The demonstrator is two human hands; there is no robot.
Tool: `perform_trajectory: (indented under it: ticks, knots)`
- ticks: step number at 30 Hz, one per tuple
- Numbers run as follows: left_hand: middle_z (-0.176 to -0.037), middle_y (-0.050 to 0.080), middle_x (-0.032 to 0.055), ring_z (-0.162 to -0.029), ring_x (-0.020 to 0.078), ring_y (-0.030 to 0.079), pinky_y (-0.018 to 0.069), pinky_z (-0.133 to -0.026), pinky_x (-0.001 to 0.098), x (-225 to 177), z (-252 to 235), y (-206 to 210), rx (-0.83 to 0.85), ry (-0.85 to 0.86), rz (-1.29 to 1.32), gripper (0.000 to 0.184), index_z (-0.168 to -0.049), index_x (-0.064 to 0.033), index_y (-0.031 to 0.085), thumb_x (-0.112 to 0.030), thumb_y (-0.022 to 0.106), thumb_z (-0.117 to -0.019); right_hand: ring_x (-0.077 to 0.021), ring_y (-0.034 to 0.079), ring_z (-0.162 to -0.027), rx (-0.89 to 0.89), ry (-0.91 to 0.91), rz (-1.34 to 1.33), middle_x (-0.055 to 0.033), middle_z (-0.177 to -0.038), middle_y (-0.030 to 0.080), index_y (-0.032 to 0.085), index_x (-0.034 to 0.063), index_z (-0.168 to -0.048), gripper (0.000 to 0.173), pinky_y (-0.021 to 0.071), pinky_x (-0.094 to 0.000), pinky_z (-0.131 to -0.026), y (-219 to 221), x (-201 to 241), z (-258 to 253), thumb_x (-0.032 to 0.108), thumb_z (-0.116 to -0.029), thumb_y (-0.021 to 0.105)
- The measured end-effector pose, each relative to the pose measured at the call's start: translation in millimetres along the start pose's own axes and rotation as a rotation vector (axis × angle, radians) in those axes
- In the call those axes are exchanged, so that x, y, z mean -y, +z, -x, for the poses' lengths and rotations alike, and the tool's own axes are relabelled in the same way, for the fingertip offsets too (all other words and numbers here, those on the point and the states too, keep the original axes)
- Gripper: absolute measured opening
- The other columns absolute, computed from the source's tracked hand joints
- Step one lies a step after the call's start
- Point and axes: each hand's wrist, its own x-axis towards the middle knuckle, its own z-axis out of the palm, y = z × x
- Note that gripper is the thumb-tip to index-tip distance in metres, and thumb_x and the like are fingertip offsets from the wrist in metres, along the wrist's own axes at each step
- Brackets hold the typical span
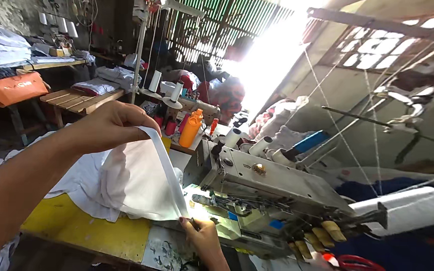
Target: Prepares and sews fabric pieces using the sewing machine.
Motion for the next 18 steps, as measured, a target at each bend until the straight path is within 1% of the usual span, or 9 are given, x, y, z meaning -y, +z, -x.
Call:
perform_trajectory:
  ticks: [4,6,7,9,11,13,15,16,18]
  knots:
    - [-0.086,0.07,-0.0098,-0.082,-0.0013,0.064,0.0526,-0.07,0.0125,-7,-7,-5,0.207,0.15,-0.048,0.016,-0.096,-0.0191,0.082,-0.02,0.065,-0.0939,0.0023,0.054,-0.05,0.031,0.084,-0.034,0.0057,-0.057,0.06,0.073,0.0063,-0.073,0.025,0.0482,-0.0207,-0.051,9,-22,17,0.024,-0.0901,0.072]
    - [-0.086,0.069,-0.0094,-0.081,-0.0001,0.064,0.0533,-0.069,0.0151,3,-6,-2,0.303,0.169,-0.234,0.016,-0.096,-0.0202,0.081,-0.015,0.066,-0.0924,0.0011,0.055,-0.052,0.041,0.063,-0.077,0.0046,-0.062,0.062,0.074,0.0064,-0.077,0.02,0.0491,-0.0201,-0.052,15,-32,24,0.022,-0.0901,0.072]
    - [-0.086,0.069,-0.0076,-0.079,0.0033,0.064,0.0543,-0.07,0.0203,8,-5,1,0.316,0.154,-0.397,0.016,-0.095,-0.0199,0.08,-0.011,0.068,-0.0909,0.0005,0.057,-0.054,0.034,0.05,-0.082,0.0038,-0.065,0.065,0.075,0.0065,-0.079,0.018,0.0501,-0.0202,-0.054,17,-36,25,0.021,-0.0899,0.072]
    - [-0.087,0.066,0.0037,-0.08,0.0204,0.066,0.0569,-0.07,0.04,15,-3,11,0.328,0.067,-0.683,0.012,-0.094,-0.0136,0.078,-0.004,0.075,-0.0886,0.0008,0.056,-0.053,0.018,0.027,-0.084,0.0036,-0.064,0.065,0.076,0.0065,-0.079,0.019,0.0497,-0.0193,-0.053,18,-40,21,0.022,-0.0904,0.072]
    - [-0.087,0.063,0.0075,-0.083,0.0273,0.067,0.0556,-0.072,0.0472,24,0,21,0.296,0.051,-0.792,0.011,-0.093,-0.0103,0.074,-0.002,0.076,-0.0864,0.0018,0.053,-0.051,0.01,0.03,-0.085,0.0048,-0.059,0.061,0.072,0.0072,-0.072,0.024,0.0463,-0.0185,-0.05,19,-40,18,0.023,-0.0902,0.072]
    - [-0.092,0.068,0.0042,-0.085,0.0219,0.069,0.0574,-0.074,0.0436,26,5,28,0.278,0.05,-0.689,0.013,-0.099,-0.0109,0.073,-0.003,0.07,-0.0896,0.0028,0.053,-0.052,0.004,0.01,-0.088,0.0047,-0.06,0.061,0.071,0.0072,-0.07,0.023,0.0456,-0.0174,-0.052,21,-41,17,0.021,-0.0886,0.072]
    - [-0.087,0.069,-0.0103,-0.076,0.0012,0.065,0.0559,-0.066,0.0234,30,10,36,0.281,0.077,-0.426,0.015,-0.099,-0.0194,0.072,-0.015,0.059,-0.0942,0.0031,0.053,-0.055,-0.018,-0.015,-0.069,0.0047,-0.062,0.061,0.071,0.0074,-0.069,0.022,0.0458,-0.0172,-0.054,22,-44,19,0.02,-0.0871,0.072]
    - [-0.084,0.069,-0.0138,-0.072,-0.0041,0.063,0.0536,-0.062,0.0168,32,13,39,0.301,0.084,-0.275,0.015,-0.098,-0.0212,0.073,-0.021,0.058,-0.0953,0.0035,0.053,-0.055,-0.033,-0.02,-0.056,0.0047,-0.061,0.061,0.071,0.0073,-0.069,0.022,0.0455,-0.0171,-0.054,23,-44,19,0.02,-0.0864,0.072]
    - [-0.079,0.069,-0.0152,-0.069,-0.0068,0.062,0.051,-0.058,0.0119,34,15,44,0.309,0.127,-0.171,0.017,-0.095,-0.0211,0.077,-0.025,0.061,-0.0947,0.0036,0.053,-0.055,-0.052,-0.04,-0.035,0.0044,-0.061,0.061,0.071,0.0071,-0.068,0.022,0.0447,-0.0172,-0.054,24,-45,19,0.021,-0.0853,0.072]
